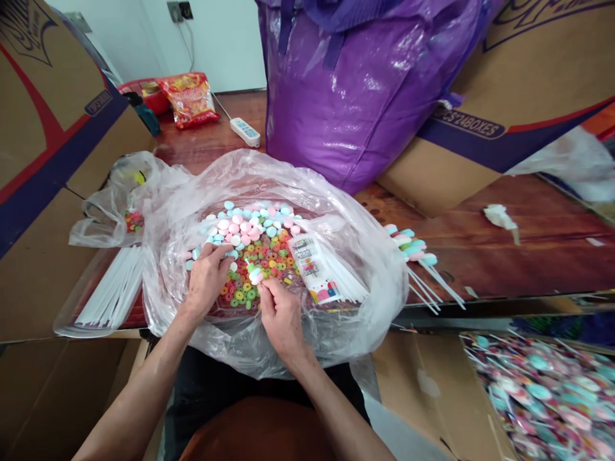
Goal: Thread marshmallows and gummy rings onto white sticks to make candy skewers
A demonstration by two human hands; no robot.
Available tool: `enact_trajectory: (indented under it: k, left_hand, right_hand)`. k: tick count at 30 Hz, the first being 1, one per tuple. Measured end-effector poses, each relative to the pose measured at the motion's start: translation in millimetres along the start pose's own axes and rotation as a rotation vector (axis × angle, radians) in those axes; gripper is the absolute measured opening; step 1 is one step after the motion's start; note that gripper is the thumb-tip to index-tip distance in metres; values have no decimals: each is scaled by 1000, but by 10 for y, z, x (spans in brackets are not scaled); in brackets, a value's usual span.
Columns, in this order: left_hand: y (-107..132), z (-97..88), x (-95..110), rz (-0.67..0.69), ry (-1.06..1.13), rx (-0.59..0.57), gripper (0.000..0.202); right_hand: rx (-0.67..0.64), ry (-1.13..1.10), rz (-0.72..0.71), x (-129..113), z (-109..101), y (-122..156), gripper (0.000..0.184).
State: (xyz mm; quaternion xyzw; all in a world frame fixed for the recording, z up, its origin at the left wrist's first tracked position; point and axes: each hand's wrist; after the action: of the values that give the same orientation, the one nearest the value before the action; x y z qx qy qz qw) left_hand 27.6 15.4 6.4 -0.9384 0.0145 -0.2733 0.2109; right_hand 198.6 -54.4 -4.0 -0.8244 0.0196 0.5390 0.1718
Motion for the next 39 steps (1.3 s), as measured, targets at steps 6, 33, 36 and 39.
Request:
enact_trajectory:
  k: [6,33,36,39]
  left_hand:
    - [36,20,-56,-99,219,41,13]
    - [70,-49,3,-541,1077,-139,36]
    - [139,-43,27,-624,1137,-109,38]
    - [176,-29,20,-641,1128,-110,42]
  right_hand:
    - [-11,6,-21,1,0,5,26]
    - [-56,-14,-84,-91,17,-4,25]
    - [-74,-14,-104,-118,27,4,26]
    - [-98,-1,-116,-127,25,-6,28]
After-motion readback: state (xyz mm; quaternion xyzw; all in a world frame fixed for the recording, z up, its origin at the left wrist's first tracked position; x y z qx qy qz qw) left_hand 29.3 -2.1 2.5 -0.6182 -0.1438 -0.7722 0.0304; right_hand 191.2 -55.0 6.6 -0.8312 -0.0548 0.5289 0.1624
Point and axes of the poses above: each hand's wrist, its own y-axis away from the middle knuckle, its own z-axis out of the palm, x = y × z, and after that the axes turned 10 degrees about x, right-handed
